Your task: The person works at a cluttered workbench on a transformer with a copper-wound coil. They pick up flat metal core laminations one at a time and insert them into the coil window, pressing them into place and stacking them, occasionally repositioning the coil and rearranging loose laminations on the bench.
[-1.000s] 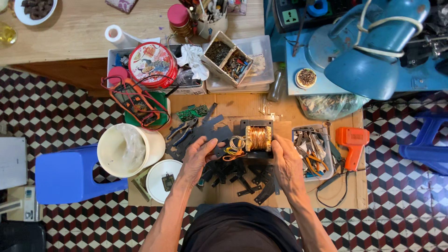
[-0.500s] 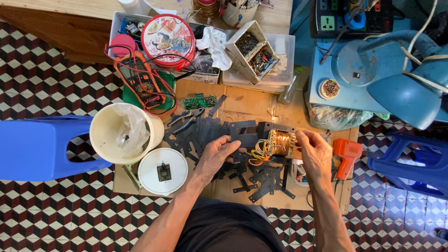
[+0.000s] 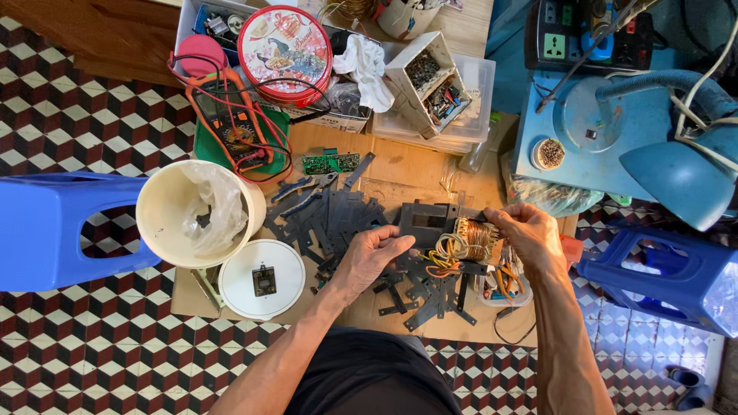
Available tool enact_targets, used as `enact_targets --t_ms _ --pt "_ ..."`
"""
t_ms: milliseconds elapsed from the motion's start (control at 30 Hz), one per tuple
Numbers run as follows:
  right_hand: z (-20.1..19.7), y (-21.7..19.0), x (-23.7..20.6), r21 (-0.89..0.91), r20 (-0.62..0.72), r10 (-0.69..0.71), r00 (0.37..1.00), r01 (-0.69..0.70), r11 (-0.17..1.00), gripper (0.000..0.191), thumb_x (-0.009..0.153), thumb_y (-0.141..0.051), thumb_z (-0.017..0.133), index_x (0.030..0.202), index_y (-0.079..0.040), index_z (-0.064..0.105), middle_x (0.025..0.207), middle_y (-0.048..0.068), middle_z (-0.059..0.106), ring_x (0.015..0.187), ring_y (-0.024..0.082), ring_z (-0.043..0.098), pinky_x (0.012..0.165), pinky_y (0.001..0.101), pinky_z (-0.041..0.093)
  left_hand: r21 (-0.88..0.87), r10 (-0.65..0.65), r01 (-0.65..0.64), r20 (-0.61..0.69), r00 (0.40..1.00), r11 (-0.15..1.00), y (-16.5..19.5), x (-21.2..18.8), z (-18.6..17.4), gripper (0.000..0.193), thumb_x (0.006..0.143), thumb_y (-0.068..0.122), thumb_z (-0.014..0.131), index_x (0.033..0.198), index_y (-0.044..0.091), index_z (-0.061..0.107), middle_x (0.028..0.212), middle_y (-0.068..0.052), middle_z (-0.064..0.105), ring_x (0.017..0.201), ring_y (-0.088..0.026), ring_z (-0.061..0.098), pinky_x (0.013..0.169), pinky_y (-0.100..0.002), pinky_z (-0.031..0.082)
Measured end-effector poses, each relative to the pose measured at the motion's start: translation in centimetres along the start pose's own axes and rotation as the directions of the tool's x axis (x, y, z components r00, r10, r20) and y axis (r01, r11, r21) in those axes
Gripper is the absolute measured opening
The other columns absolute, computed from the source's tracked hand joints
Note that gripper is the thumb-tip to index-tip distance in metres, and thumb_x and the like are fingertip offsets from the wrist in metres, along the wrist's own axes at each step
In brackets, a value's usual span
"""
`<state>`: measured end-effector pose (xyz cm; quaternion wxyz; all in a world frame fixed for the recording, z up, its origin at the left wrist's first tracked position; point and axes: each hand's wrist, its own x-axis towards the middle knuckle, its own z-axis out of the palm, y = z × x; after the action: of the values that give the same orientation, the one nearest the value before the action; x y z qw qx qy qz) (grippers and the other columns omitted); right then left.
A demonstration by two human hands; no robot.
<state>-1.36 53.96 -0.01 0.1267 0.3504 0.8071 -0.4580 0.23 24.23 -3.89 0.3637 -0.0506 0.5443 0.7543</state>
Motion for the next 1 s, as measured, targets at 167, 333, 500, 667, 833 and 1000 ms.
enact_targets --t_ms 167,333,500,667,833,1000 --pt "-0.1 -0.1 0.5 -0.085 -0.017 0.020 1.000 -0.021 0.996 0.031 0.083 -0.030 0.084 0.086 -0.003 0.069 0.075 0.003 0.064 0.065 0.009 0.053 0.058 0.0252 0.040 0.013 0.027 -0.027 -0.025 0.999 1.000 -0.2 0.8 0.9 0.040 0.093 0.041 0.069 0.109 0.005 0.076 0.084 0.003 0.072 0.073 -0.003 0.063 0.065 -0.022 0.052" --pt "0.1 -0.1 0.6 -0.129 -0.050 0.050 0.998 -0.056 0.990 0.033 0.084 -0.031 0.084 0.084 -0.003 0.068 0.074 0.001 0.063 0.064 0.009 0.050 0.057 0.0263 0.035 0.074 0.083 -0.077 -0.080 0.993 0.994 -0.8 1.4 1.1 0.033 0.096 0.033 0.070 0.105 0.002 0.075 0.073 0.006 0.062 0.063 -0.001 0.052 0.056 -0.021 0.045" --pt "0.4 0.3 1.1 -0.040 -0.031 0.040 0.999 -0.041 0.998 0.029 0.083 -0.028 0.085 0.084 -0.004 0.067 0.074 0.001 0.062 0.065 0.007 0.051 0.058 0.0240 0.037 0.111 0.082 -0.072 -0.083 0.993 0.991 -0.7 1.8 1.0 0.031 0.096 0.033 0.070 0.104 0.003 0.076 0.067 0.007 0.054 0.059 -0.001 0.044 0.052 -0.021 0.038" --pt "0.4 1.1 1.1 0.059 -0.017 0.010 1.000 -0.009 0.998 0.026 0.082 -0.025 0.085 0.084 -0.006 0.066 0.074 -0.001 0.063 0.065 0.006 0.052 0.059 0.0224 0.040 0.091 0.063 -0.058 -0.051 0.997 0.994 -0.3 2.1 1.3 0.031 0.095 0.034 0.067 0.103 0.004 0.076 0.067 0.010 0.063 0.056 0.001 0.043 0.049 -0.021 0.036" --pt "0.5 1.1 0.6 0.075 -0.033 0.039 0.999 -0.036 0.997 0.028 0.084 -0.026 0.085 0.087 -0.007 0.064 0.074 0.000 0.062 0.065 0.007 0.051 0.060 0.0234 0.040 0.203 0.046 -0.036 -0.044 0.998 0.979 -0.3 2.2 1.1 0.035 0.097 0.036 0.067 0.096 0.003 0.077 0.058 0.002 0.054 0.050 -0.003 0.036 0.045 -0.024 0.027" --pt "0.3 1.1 0.3 0.108 -0.022 0.033 0.999 -0.031 0.994 0.025 0.082 -0.024 0.084 0.086 -0.008 0.066 0.075 -0.001 0.063 0.066 0.006 0.054 0.060 0.0229 0.043 0.166 0.149 -0.143 -0.022 0.989 0.976 -0.5 2.8 1.2 0.035 0.097 0.039 0.066 0.102 0.005 0.075 0.072 0.006 0.070 0.060 0.003 0.051 0.052 -0.020 0.040"
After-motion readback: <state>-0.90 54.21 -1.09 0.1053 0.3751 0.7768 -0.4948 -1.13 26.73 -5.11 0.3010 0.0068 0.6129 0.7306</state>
